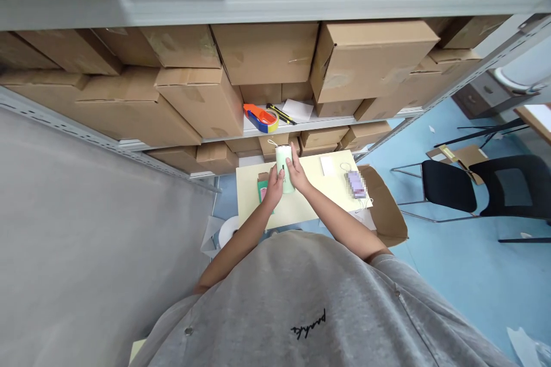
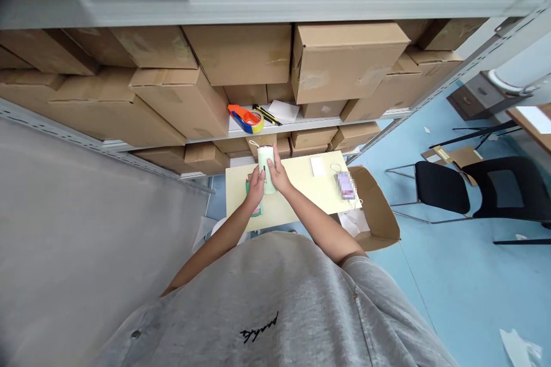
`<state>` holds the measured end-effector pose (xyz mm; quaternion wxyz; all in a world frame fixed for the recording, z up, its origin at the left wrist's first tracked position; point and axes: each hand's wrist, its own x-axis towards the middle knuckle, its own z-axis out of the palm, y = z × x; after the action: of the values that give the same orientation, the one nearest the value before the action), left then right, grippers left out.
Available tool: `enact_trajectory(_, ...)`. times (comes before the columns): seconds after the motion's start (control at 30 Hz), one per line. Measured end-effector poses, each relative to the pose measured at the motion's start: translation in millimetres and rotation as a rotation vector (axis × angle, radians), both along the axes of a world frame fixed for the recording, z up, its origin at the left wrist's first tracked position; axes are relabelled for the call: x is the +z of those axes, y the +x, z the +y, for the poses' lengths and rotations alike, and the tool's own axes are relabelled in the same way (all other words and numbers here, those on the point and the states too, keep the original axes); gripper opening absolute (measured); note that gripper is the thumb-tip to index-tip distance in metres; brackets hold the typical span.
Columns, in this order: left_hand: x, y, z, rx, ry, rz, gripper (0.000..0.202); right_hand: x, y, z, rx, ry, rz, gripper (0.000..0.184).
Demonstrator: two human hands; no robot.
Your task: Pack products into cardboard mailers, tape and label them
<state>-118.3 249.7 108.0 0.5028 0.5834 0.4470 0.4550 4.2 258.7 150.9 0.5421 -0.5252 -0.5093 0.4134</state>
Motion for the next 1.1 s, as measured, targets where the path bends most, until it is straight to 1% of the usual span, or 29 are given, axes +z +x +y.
enact_trajectory(0.1, 6.4, 2.4, -2.0, 0.040, 0.039, 0.053, 0.059, -1.0, -2.9, -9.7, -0.010, -0.052, 0.080, 0.088)
enact_trajectory(0.2, 9.6, 4.7, -6.1, 0.064, 0.045, 0.020, 0.062, -4.5, -0.7, -13.8, -0.010, -0.124, 0.161, 0.089)
enact_trajectory(0.27, 10.1, 5.9, -8.0, 0.087, 0.044, 0.027, 0.061, -6.6, 2.1, -14.9, 0.007, -0.127, 0.199, 0.088)
enact_trajectory(0.37, 10.2, 6.2, -7.9, 0.142, 0.006, 0.130, 0.058, -8.2, 4.4, -16.8, 0.015, -0.104, 0.251, 0.087)
enact_trajectory(0.47, 9.6, 5.6, -5.4, 0.157, -0.030, 0.213, 0.054, -8.4, 3.6, -20.3, 0.030, -0.097, 0.287, 0.087)
enact_trajectory(0.57, 5.8, 5.9, -2.6, 0.131, -0.024, 0.184, 0.053, -7.5, 3.3, -24.4, 0.070, -0.085, 0.275, 0.087)
enact_trajectory(0.67, -0.8, 6.2, -1.6, 0.106, -0.053, 0.002, 0.061, -6.1, 6.5, -27.6, 0.090, -0.080, 0.226, 0.084)
enact_trajectory(0.73, -4.3, 5.4, -2.8, 0.110, -0.065, -0.088, 0.061, -5.3, 9.7, -28.8, 0.097, -0.088, 0.175, 0.082)
enact_trajectory(0.8, -5.6, 3.6, -5.0, 0.126, -0.057, -0.082, 0.056, -4.9, 12.0, -29.2, 0.106, -0.091, 0.139, 0.082)
enact_trajectory(0.93, -2.9, -0.1, -7.5, 0.162, -0.056, 0.005, 0.049, -4.9, 11.6, -30.4, 0.101, -0.063, 0.144, 0.087)
enact_trajectory(1.03, 0.7, -1.8, -6.1, 0.190, -0.062, 0.046, 0.048, -3.8, 9.1, -32.1, 0.072, -0.060, 0.156, 0.089)
enact_trajectory(1.1, 2.8, -2.5, -5.2, 0.175, -0.058, 0.064, 0.050, -2.5, 8.3, -33.0, 0.060, -0.060, 0.169, 0.090)
